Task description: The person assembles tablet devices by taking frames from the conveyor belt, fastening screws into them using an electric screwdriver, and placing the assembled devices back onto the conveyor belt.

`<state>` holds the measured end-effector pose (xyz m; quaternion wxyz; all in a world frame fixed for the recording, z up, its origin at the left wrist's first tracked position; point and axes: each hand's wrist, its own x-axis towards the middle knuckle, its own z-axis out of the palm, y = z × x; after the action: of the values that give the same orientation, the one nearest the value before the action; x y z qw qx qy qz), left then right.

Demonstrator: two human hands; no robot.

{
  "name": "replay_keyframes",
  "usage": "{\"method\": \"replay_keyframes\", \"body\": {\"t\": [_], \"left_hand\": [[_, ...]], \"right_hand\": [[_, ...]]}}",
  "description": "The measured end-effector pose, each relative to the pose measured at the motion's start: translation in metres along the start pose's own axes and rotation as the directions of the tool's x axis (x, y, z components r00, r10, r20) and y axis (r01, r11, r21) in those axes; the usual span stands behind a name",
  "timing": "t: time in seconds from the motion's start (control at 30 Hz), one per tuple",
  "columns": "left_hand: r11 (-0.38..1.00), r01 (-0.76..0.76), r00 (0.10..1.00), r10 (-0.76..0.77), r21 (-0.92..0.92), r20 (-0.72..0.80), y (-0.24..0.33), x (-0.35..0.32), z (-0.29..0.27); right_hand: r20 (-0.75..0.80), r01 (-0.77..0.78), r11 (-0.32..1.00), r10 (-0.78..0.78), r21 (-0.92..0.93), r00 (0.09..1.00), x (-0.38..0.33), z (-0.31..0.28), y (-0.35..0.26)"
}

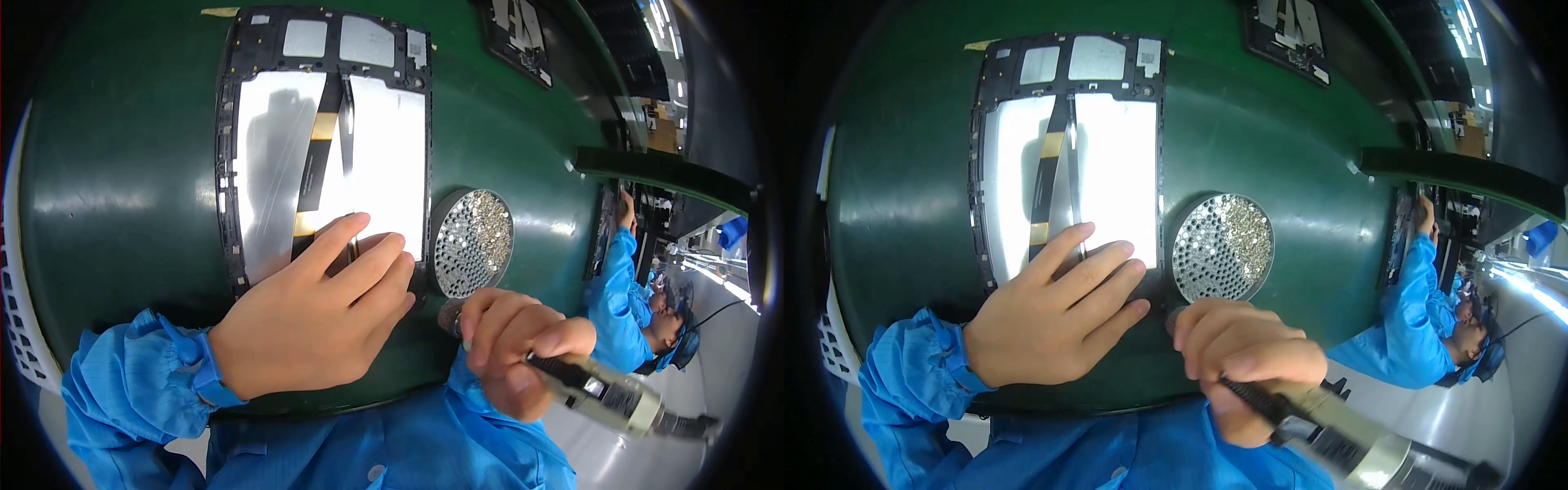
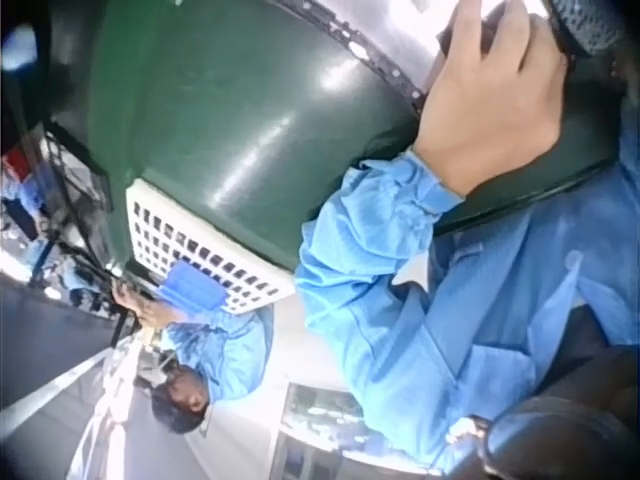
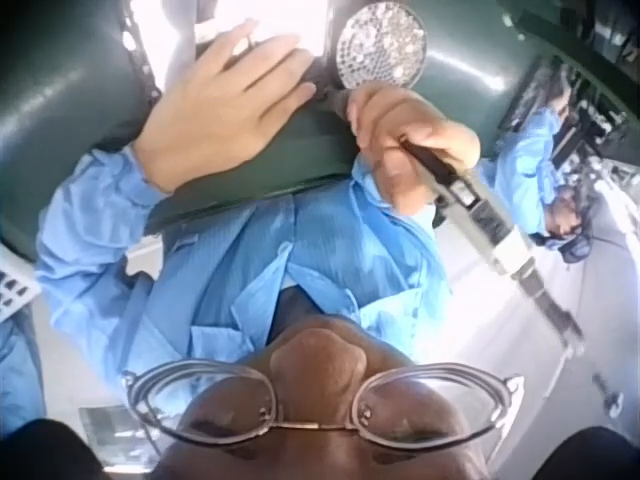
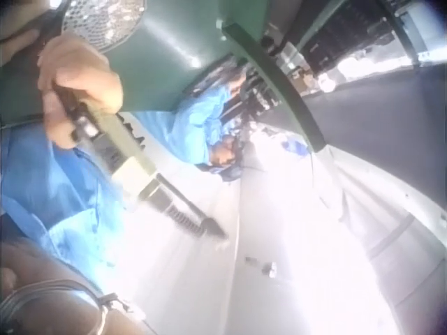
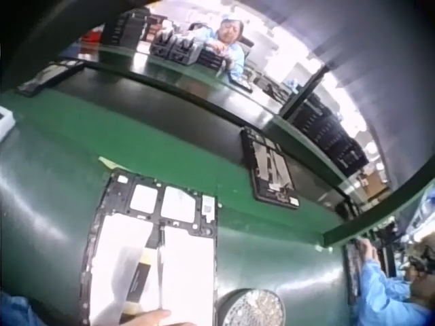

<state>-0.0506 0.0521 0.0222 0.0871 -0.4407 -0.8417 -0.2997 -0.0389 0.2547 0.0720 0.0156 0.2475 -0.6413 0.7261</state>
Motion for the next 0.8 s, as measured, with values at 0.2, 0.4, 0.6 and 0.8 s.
{"method": "replay_keyframes", "body": {"t": [0.2, 0.4, 0.6, 0.8], "left_hand": [[0.999, -0.025, 0.998, 0.024, 0.023, 0.053, 0.001, -0.002, -0.005], [1.0, -0.001, 0.996, 0.0, 0.013, 0.087, 0.003, -0.003, -0.006], [1.0, 0.007, 0.996, -0.008, 0.018, 0.085, 0.001, -0.003, -0.004], [1.0, 0.014, 0.996, -0.014, 0.006, 0.087, 0.0, -0.001, -0.002]], "right_hand": [[-0.326, 0.024, 0.997, -0.048, -0.077, 0.944, 0.007, -0.018, 0.004], [-0.341, 0.026, 0.999, -0.037, -0.039, 0.939, 0.011, -0.023, 0.016], [-0.333, 0.013, 0.999, -0.026, -0.039, 0.943, 0.013, -0.024, 0.023], [-0.316, 0.003, 0.999, -0.019, -0.049, 0.949, 0.013, -0.028, 0.024]]}}
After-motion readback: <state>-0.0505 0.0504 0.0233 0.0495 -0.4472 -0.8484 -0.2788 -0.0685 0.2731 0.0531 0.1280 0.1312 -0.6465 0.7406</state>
